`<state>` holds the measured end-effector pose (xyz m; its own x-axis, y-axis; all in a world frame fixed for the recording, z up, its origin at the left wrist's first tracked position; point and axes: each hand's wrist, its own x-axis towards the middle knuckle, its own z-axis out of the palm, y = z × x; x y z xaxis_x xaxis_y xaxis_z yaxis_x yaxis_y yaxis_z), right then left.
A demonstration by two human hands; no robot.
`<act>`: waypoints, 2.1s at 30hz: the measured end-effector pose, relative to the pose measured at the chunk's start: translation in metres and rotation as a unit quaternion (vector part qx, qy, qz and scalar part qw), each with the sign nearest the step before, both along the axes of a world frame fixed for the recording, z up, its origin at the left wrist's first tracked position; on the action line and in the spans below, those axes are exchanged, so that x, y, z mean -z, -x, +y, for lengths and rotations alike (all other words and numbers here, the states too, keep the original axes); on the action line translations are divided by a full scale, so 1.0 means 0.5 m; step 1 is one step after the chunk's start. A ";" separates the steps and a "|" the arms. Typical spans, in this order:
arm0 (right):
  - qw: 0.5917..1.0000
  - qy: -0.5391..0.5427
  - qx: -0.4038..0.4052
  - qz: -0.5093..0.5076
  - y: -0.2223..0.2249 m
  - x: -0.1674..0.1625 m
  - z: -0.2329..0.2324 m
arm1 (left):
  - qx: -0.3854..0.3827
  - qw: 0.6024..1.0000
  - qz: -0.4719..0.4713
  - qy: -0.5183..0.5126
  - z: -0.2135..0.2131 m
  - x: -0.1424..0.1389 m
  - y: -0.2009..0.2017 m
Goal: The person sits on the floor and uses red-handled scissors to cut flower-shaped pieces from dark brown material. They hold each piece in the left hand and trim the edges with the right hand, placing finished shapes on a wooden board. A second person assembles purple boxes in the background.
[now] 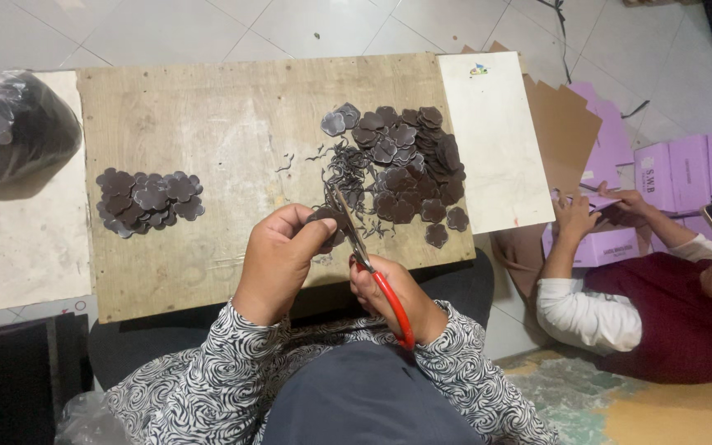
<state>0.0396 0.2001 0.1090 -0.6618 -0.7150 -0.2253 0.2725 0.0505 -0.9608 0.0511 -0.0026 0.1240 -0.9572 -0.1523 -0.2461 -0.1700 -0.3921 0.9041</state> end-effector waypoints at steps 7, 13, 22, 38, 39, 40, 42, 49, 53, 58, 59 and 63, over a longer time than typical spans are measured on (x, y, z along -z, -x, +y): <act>1.000 -0.016 0.012 -0.010 -0.001 0.008 -0.001 | -0.007 1.000 -0.012 0.006 -0.001 0.002 0.000; 1.000 -0.012 0.005 0.009 0.000 0.016 0.002 | -0.012 1.000 -0.014 0.004 -0.004 0.004 0.000; 0.998 -0.038 0.004 0.042 -0.003 0.022 0.003 | -0.019 1.000 -0.011 -0.002 -0.004 -0.002 0.001; 0.999 -0.018 0.006 0.044 -0.004 0.021 -0.004 | -0.007 0.999 -0.009 0.044 0.008 0.003 0.008; 1.000 -0.007 0.009 0.025 -0.005 0.023 -0.004 | -0.008 0.999 -0.007 0.039 0.009 0.003 0.007; 1.000 0.005 0.013 0.006 -0.006 0.024 -0.004 | -0.009 0.999 -0.003 0.035 0.010 0.004 0.007; 1.000 0.021 0.014 -0.011 -0.006 0.026 -0.003 | -0.008 0.999 0.002 0.032 0.010 0.003 0.008; 1.000 -0.009 0.016 -0.014 -0.001 0.023 0.002 | -0.012 1.000 -0.013 0.014 0.008 -0.001 0.008; 0.999 0.018 0.027 -0.012 -0.005 0.028 -0.001 | 0.007 0.999 -0.003 -0.048 0.007 -0.002 0.008; 0.997 0.050 0.044 -0.030 -0.007 0.033 -0.002 | 0.030 0.999 -0.014 -0.020 0.024 0.004 0.013; 0.997 0.052 0.042 -0.033 -0.008 0.033 -0.001 | 0.026 0.999 -0.025 -0.017 0.026 0.005 0.012; 0.999 0.033 0.014 -0.020 -0.006 0.027 0.002 | 0.026 0.999 -0.007 0.028 0.019 0.011 0.010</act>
